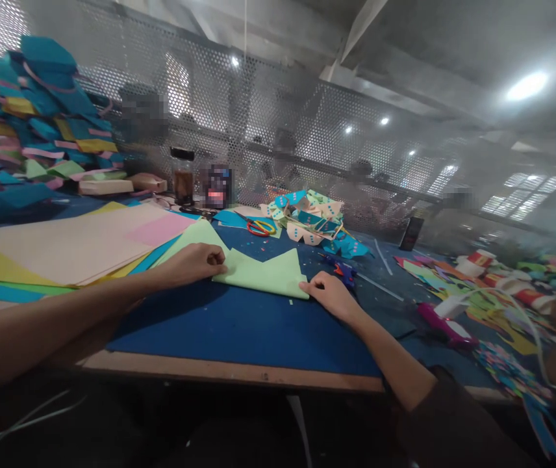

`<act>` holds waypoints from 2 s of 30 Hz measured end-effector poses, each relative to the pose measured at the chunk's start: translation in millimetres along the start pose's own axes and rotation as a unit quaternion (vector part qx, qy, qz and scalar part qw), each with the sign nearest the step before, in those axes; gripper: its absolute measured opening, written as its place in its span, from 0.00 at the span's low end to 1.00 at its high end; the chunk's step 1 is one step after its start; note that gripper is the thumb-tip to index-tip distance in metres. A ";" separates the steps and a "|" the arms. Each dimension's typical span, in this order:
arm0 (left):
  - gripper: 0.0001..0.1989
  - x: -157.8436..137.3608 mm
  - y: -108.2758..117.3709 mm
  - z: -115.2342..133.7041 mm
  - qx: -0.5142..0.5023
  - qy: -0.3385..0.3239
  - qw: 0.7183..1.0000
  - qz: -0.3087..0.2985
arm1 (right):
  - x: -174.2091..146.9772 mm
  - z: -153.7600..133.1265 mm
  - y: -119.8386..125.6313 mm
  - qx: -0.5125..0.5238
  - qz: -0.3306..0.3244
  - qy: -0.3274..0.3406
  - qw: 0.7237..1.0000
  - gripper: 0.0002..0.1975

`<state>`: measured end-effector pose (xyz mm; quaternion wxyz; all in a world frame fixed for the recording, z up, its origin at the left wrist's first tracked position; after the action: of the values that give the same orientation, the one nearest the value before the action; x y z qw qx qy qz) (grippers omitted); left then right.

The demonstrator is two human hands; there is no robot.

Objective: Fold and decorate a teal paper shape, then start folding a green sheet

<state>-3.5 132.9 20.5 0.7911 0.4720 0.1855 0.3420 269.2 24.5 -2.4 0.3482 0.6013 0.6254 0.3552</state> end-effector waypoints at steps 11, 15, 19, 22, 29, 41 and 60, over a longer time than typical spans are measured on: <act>0.24 -7.1 11.9 12.0 0.065 -0.012 0.994 0.092 | -0.9 0.5 0.8 0.000 -0.002 -0.011 1.000 0.21; 0.20 -20.1 6.6 48.4 0.116 -0.159 0.972 0.127 | -0.3 -0.2 1.1 -0.001 0.000 -0.009 1.000 0.20; 0.19 -30.7 -20.6 78.6 0.154 -0.280 0.946 0.053 | 0.8 -0.8 1.2 -0.005 0.001 -0.008 1.000 0.20; 0.19 -33.2 -36.3 85.5 0.179 -0.299 0.937 0.009 | 0.3 -1.6 2.3 -0.007 0.006 -0.011 1.000 0.19; 0.21 -33.2 -44.7 83.9 0.187 -0.306 0.933 -0.007 | -0.6 -4.0 3.2 -0.022 0.019 -0.019 0.999 0.18; 0.20 -34.2 -46.6 82.8 0.231 -0.299 0.926 0.000 | 0.4 -2.9 4.0 -0.030 0.040 -0.026 0.998 0.15; 0.19 -34.4 -47.2 86.1 0.206 -0.315 0.926 -0.004 | -1.4 -5.3 5.0 -0.011 0.056 -0.012 0.998 0.05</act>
<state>42.8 39.8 20.1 0.6955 0.7073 -0.0053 0.1266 267.2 23.2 4.6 0.3416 0.6359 0.5827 0.3734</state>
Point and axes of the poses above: each hand's wrist, its own x-axis towards the middle knuckle, its own y-axis out of the back of the hand, z = x × y, the point moved 10 cm from there along x, towards the middle knuckle, and after that the axes turned 12 degrees about -z, right-handed, at the moved point
